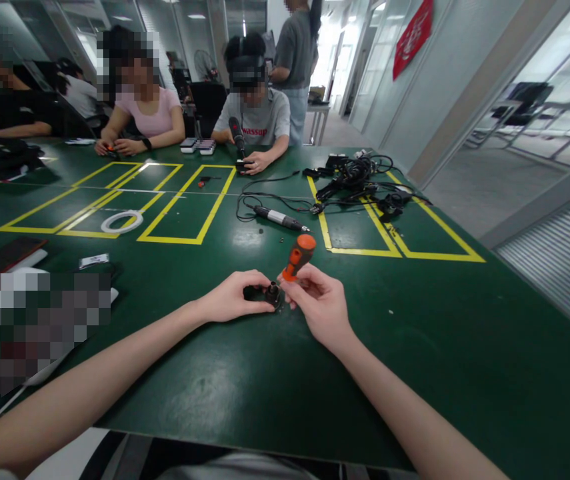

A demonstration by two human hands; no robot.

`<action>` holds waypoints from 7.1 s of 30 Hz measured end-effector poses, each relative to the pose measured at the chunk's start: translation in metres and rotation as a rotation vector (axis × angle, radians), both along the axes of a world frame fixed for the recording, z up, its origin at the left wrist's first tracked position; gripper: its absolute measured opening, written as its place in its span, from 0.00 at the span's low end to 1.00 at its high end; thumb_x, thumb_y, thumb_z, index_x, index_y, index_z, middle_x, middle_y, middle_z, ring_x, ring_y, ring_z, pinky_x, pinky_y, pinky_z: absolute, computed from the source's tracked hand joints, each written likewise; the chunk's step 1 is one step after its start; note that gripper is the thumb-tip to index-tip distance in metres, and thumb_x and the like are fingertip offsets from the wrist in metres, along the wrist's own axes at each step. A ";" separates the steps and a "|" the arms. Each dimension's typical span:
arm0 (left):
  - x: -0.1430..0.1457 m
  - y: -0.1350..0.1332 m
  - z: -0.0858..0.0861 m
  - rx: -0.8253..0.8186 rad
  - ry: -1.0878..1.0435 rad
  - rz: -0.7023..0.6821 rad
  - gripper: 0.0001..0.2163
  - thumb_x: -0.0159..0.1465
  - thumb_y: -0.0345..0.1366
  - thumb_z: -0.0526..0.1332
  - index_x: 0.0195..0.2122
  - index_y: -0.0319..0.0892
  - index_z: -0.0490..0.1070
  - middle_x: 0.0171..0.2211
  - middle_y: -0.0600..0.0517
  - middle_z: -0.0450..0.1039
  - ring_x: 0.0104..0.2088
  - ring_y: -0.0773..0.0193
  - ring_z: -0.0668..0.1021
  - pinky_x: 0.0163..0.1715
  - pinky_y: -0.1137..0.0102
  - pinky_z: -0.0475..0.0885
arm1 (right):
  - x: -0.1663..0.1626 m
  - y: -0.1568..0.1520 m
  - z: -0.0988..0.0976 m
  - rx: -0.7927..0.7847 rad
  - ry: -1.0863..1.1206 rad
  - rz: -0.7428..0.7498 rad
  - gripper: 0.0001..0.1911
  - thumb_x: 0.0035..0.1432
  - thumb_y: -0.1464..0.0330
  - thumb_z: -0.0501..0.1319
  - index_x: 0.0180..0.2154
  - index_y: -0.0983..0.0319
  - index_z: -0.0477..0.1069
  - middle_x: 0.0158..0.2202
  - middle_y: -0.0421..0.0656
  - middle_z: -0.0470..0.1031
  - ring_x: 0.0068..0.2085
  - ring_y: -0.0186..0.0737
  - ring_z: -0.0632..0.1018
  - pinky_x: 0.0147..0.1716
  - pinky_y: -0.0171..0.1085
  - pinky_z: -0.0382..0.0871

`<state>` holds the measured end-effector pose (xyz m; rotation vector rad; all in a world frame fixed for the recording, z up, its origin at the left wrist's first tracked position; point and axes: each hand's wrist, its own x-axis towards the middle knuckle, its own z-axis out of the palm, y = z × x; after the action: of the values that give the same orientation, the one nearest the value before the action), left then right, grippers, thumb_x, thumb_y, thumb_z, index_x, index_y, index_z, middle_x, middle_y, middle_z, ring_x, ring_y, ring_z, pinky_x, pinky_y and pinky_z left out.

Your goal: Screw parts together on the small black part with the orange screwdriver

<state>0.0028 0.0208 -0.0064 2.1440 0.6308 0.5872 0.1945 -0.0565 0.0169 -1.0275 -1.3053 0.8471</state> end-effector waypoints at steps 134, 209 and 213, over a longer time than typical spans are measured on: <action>0.003 -0.005 -0.002 0.662 0.307 -0.028 0.13 0.67 0.46 0.61 0.41 0.39 0.73 0.35 0.48 0.73 0.37 0.58 0.75 0.38 0.65 0.70 | 0.000 -0.003 -0.004 -0.008 0.058 -0.003 0.13 0.55 0.60 0.73 0.30 0.59 0.73 0.27 0.41 0.78 0.23 0.36 0.75 0.23 0.36 0.74; 0.004 -0.007 -0.003 0.643 0.299 0.006 0.12 0.66 0.44 0.62 0.40 0.39 0.74 0.33 0.49 0.72 0.36 0.59 0.74 0.38 0.66 0.71 | -0.002 -0.002 0.000 0.022 0.142 0.111 0.14 0.59 0.58 0.70 0.41 0.59 0.76 0.30 0.41 0.79 0.23 0.35 0.75 0.22 0.36 0.73; 0.004 -0.008 -0.001 0.631 0.296 0.001 0.12 0.66 0.44 0.61 0.39 0.39 0.73 0.34 0.49 0.72 0.36 0.59 0.74 0.37 0.66 0.71 | -0.001 -0.001 -0.001 0.010 0.105 0.033 0.14 0.57 0.59 0.72 0.31 0.59 0.72 0.27 0.40 0.79 0.21 0.34 0.73 0.21 0.35 0.73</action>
<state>0.0071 0.0130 -0.0070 2.8594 0.6633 0.5166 0.1937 -0.0577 0.0163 -0.9437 -1.2396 0.9068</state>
